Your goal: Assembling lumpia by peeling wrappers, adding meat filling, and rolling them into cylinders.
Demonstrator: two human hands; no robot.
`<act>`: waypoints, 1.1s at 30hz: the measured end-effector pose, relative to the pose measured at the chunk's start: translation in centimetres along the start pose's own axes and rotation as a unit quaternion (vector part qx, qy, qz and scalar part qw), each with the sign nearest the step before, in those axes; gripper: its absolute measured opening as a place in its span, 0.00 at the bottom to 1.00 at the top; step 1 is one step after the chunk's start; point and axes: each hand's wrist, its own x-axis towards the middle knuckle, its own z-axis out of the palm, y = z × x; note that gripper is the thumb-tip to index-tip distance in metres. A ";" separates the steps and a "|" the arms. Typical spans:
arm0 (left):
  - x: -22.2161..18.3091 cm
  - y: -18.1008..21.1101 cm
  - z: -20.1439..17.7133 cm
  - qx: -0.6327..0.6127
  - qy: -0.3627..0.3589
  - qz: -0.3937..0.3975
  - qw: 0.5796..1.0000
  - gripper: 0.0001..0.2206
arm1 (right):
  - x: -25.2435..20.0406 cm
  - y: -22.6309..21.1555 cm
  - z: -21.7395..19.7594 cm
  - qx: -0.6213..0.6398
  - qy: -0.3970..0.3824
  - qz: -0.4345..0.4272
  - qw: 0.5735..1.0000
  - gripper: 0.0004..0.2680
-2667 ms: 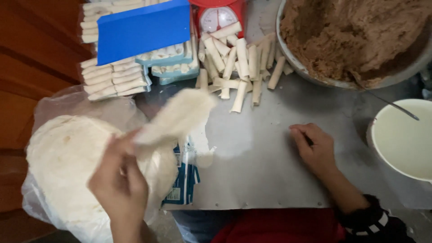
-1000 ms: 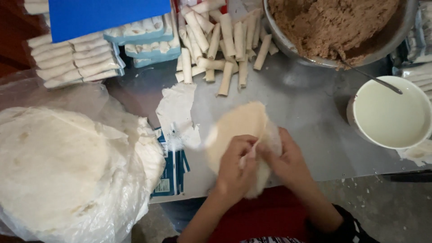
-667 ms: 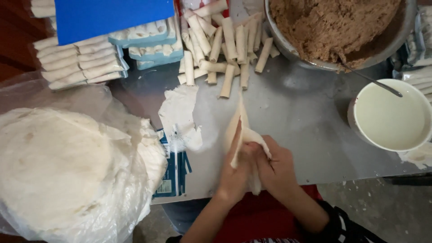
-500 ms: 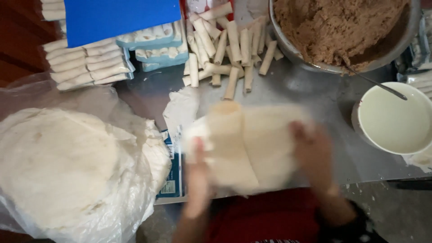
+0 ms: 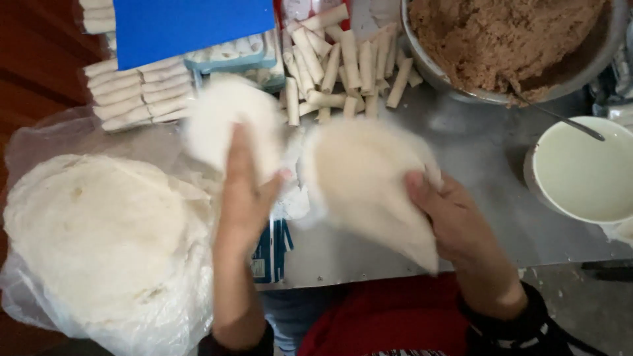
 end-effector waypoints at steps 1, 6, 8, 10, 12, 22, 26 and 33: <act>0.4 -1.6 0.7 0.018 -0.036 0.076 0.996 0.35 | 0.5 0.1 0.0 0.020 -0.003 -0.017 1.000 0.11; -0.6 -5.1 2.6 0.028 0.079 0.232 0.969 0.25 | 2.3 2.9 -1.2 -0.023 0.018 -0.008 1.000 0.11; -2.2 -6.8 4.3 0.060 0.107 0.207 0.971 0.17 | 3.3 5.9 -3.1 -0.232 0.029 0.085 0.969 0.18; -5.3 -5.0 7.5 -0.006 -0.042 0.128 0.991 0.18 | 3.5 7.3 -3.8 -0.185 0.022 0.106 0.977 0.17; -7.5 -4.1 10.0 -0.074 -0.193 0.045 0.977 0.18 | 3.6 9.2 -4.9 -0.139 0.018 0.128 0.982 0.16; -6.5 -7.4 12.3 -0.229 -0.271 -0.159 0.921 0.10 | 1.5 7.8 -3.2 -0.155 -0.054 0.051 0.985 0.18; -6.6 -7.3 12.6 -0.284 -0.256 -0.186 0.905 0.10 | 0.7 8.5 -2.3 -0.130 -0.080 0.012 0.988 0.28; -6.8 -5.2 11.4 -0.311 -0.272 -0.179 0.893 0.05 | 0.7 9.7 -3.8 -0.089 -0.022 -0.005 0.996 0.14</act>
